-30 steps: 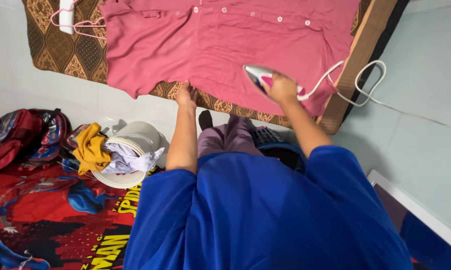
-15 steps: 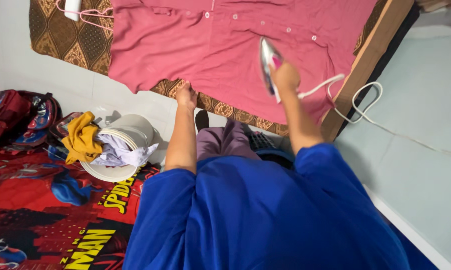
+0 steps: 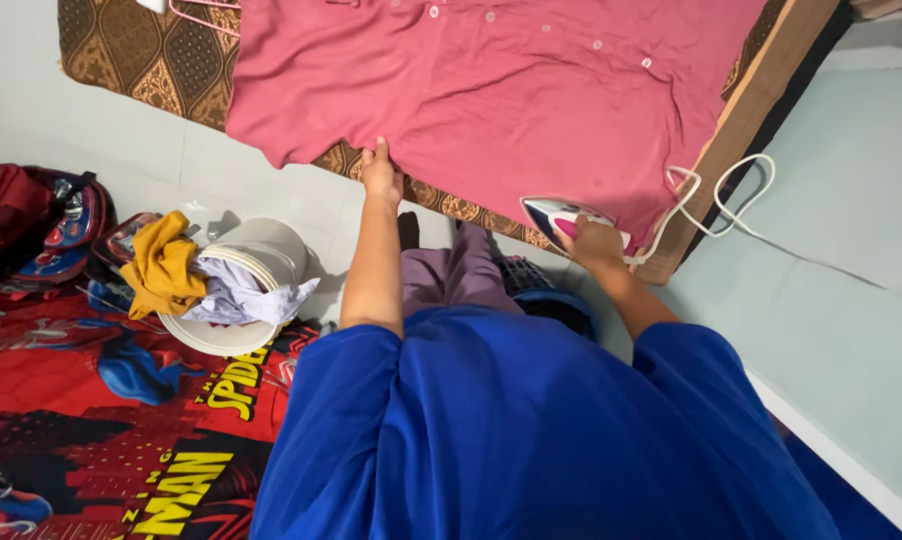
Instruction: The person irons a pink garment on a patterned surface by sliding an iron across different sections of the fabric and flattening it by hand.
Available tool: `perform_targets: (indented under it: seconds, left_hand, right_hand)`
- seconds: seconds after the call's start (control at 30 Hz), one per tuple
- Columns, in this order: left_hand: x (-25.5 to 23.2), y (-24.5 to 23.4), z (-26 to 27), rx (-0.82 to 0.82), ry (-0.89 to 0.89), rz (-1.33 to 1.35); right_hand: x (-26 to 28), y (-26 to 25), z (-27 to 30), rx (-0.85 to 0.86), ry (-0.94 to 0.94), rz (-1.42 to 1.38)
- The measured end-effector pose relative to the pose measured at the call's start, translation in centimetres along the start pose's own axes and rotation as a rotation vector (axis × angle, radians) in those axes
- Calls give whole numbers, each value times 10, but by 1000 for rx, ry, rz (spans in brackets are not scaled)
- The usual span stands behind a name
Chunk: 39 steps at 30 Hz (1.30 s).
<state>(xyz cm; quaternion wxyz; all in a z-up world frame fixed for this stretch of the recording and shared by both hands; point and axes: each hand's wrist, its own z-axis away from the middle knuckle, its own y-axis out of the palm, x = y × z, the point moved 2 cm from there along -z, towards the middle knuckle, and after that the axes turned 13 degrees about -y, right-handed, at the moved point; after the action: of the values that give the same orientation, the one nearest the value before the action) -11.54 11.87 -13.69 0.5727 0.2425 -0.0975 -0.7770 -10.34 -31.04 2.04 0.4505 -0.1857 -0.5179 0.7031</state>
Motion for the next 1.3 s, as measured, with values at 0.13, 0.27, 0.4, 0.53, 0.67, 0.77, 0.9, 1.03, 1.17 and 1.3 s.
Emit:
perform_targets:
  seconds: [0.13,0.27,0.4,0.53,0.67,0.77,0.9,1.03,1.17,1.3]
  left_hand:
    - [-2,0,-4,-204,233,-344]
    - [-18,-1,9,-420,510,-665]
    - [-38,-3,9,-400,754,-699]
    - [-56,-20,-4,-400,732,-640]
    - [-76,-29,-10,-366,448,-330]
    - [-87,-39,-10,-317,493,-287]
    - [-99,-43,-1,-369,496,-318]
    - [-107,-41,30,-598,640,-628]
    - [-93,-13,93,-558,880,-986]
    - [-43,17,138,-378,1058,-1183]
  right_hand:
    - [30,-4,-23,-46,-96,-6]
    - [83,-10,-61,-185,-177,-82]
    - [128,-22,-104,-195,-179,-53]
    - [163,-28,-134,-238,-191,-61]
    - [192,-27,-174,-208,-178,-102]
    - [220,-25,-209,-162,-122,-150]
    - [253,-30,-251,-181,-131,-170]
    - [261,-28,-264,-160,-105,-189]
    - [240,-30,-248,-67,-87,-183]
    - [186,-21,-188,-59,-32,-150]
